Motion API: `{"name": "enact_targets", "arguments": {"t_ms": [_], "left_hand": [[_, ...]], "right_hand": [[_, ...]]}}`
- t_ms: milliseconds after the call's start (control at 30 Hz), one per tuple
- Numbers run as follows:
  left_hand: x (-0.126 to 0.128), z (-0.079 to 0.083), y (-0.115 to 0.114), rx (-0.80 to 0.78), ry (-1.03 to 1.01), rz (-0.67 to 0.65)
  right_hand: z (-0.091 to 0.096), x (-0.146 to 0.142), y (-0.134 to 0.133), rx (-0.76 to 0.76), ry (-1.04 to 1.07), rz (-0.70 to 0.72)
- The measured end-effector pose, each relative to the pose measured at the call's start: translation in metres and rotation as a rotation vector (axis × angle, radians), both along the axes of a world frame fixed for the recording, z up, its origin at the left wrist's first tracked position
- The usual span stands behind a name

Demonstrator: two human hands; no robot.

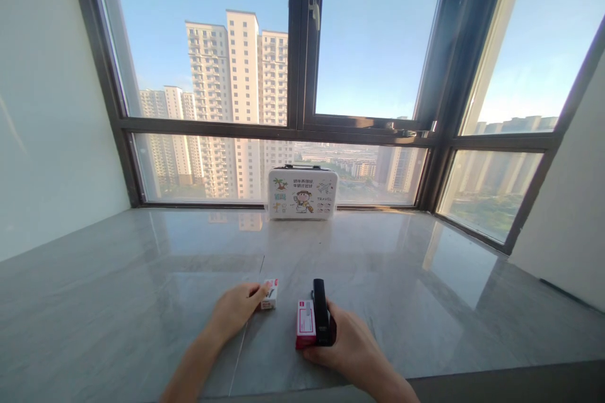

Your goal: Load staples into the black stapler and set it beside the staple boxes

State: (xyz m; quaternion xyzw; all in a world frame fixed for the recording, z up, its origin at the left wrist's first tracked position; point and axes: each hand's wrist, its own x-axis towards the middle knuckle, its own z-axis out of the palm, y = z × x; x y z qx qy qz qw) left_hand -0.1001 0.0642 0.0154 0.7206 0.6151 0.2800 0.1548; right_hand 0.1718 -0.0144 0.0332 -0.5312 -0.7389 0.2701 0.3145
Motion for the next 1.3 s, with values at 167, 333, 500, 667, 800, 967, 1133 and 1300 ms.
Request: {"name": "enact_targets", "arguments": {"t_ms": [167,333,500,667,800,967,1133,1300], "left_hand": [[0.056,-0.005,0.0,-0.05,0.06,-0.152],[0.063,-0.004,-0.001,-0.081,0.088,-0.221],[0.058,-0.005,-0.002,-0.079,0.109,-0.206],[0.062,-0.006,-0.007,-0.027,0.128,-0.117],[0.066,-0.007,-0.007,0.021,0.151,-0.002],[0.066,-0.006,-0.003,0.022,0.186,0.006],[0.064,-0.005,-0.002,0.02,0.186,-0.052],[0.067,-0.008,0.0,0.028,0.191,-0.059]], "right_hand": [[-0.003,-0.001,0.008,0.014,-0.037,0.017],[-0.008,0.001,0.014,0.002,-0.046,0.048],[-0.014,0.001,0.015,-0.013,-0.091,0.035],[-0.018,0.0,0.014,-0.029,-0.093,0.052],[-0.017,-0.001,0.016,-0.04,-0.089,0.068],[-0.016,-0.001,0.019,-0.064,-0.105,0.076],[-0.014,-0.001,0.02,-0.075,-0.081,0.08],[-0.011,-0.001,0.017,-0.044,-0.081,0.08]]}}
